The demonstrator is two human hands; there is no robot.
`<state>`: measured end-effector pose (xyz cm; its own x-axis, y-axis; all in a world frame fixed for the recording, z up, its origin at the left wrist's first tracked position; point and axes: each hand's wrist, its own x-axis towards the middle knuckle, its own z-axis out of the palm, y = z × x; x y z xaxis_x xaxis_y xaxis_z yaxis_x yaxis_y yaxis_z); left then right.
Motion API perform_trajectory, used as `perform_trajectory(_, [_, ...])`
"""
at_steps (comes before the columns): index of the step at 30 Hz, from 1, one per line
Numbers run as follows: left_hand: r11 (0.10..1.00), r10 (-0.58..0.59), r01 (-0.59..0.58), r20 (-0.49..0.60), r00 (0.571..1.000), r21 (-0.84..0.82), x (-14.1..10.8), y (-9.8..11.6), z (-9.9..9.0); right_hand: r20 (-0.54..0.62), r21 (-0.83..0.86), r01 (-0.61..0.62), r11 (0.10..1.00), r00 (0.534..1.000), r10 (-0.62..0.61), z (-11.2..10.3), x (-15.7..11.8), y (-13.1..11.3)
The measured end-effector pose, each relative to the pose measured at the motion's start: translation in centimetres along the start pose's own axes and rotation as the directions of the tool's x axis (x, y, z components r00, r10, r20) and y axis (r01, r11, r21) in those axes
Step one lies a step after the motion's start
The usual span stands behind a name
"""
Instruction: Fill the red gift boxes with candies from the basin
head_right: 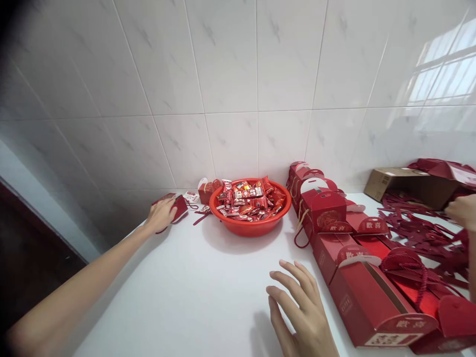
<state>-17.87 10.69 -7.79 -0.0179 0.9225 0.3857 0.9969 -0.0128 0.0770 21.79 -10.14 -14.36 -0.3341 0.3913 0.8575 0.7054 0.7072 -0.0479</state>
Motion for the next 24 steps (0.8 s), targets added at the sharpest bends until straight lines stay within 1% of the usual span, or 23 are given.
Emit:
perform_trajectory(2, [0.992, -0.074, 0.069, -0.05, 0.996, -0.102, 0.4, -0.1, -1.1, 0.033, 0.018, -0.024, 1.0, 0.999, 0.023, 0.4, 0.4, 0.2])
perform_trajectory(4, [0.977, -0.13, 0.113, -0.083, 0.988, -0.181, 0.4, 0.0, -2.3, 0.063, 0.046, -0.06, 0.997, 0.996, 0.057, 0.9, 0.9, 0.3])
perform_trajectory(5, [0.966, -0.15, 0.125, -0.094, 0.984, -0.227, 0.2, 0.1, -3.0, 0.077, 0.066, -0.078, 0.995, 0.994, 0.073, 1.2, 1.2, 0.3])
perform_trajectory(7, [0.913, -0.168, 0.121, -0.09, 0.982, -0.39, -0.7, 0.9, -4.2, 0.091, 0.118, -0.106, 0.987, 0.991, 0.096, 1.8, 2.0, 0.2])
perform_trajectory(8, [0.847, -0.164, 0.105, -0.069, 0.984, -0.521, -1.4, 1.5, -4.6, 0.09, 0.149, -0.115, 0.982, 0.991, 0.103, 2.1, 2.6, 0.2])
perform_trajectory(9, [0.752, -0.14, 0.079, -0.04, 0.989, -0.654, -2.2, 2.3, -5.0, 0.085, 0.178, -0.121, 0.977, 0.991, 0.107, 2.4, 3.1, 0.1])
perform_trajectory(10, [0.661, -0.104, 0.064, -0.007, 0.995, -0.748, -3.2, 3.3, -5.3, 0.081, 0.206, -0.126, 0.97, 0.99, 0.112, 2.6, 3.8, 0.0])
perform_trajectory(11, [0.604, -0.033, 0.052, 0.04, 0.999, -0.796, -4.1, 4.4, -5.4, 0.079, 0.232, -0.131, 0.964, 0.99, 0.116, 2.9, 4.4, -0.1])
perform_trajectory(12, [0.564, 0.041, 0.054, 0.093, 0.995, -0.824, -5.2, 5.5, -5.5, 0.084, 0.256, -0.135, 0.957, 0.99, 0.117, 3.2, 5.0, -0.2])
perform_trajectory(14, [0.51, 0.172, 0.07, 0.181, 0.968, -0.858, -7.0, 7.7, -5.3, 0.114, 0.295, -0.14, 0.945, 0.987, 0.111, 3.9, 6.0, -0.5])
perform_trajectory(16, [0.517, 0.239, 0.038, 0.187, 0.953, -0.855, -8.6, 9.7, -4.8, 0.155, 0.32, -0.139, 0.937, 0.984, 0.093, 4.7, 6.6, -0.7])
perform_trajectory(18, [0.544, 0.269, 0.036, 0.215, 0.939, -0.838, -9.7, 11.1, -4.2, 0.186, 0.331, -0.127, 0.935, 0.98, 0.067, 5.4, 6.9, -0.9])
perform_trajectory(21, [0.585, 0.27, 0.071, 0.277, 0.922, -0.808, -10.7, 12.3, -3.4, 0.215, 0.348, -0.113, 0.931, 0.976, 0.039, 6.0, 6.9, -1.0])
perform_trajectory(23, [0.571, 0.256, 0.116, 0.311, 0.915, -0.812, -10.9, 12.5, -3.1, 0.253, 0.363, -0.126, 0.923, 0.967, 0.033, 6.0, 7.0, -1.0])
perform_trajectory(24, [0.546, 0.249, 0.15, 0.331, 0.91, -0.824, -10.9, 12.5, -3.1, 0.28, 0.37, -0.136, 0.919, 0.959, 0.03, 6.0, 7.2, -1.0])
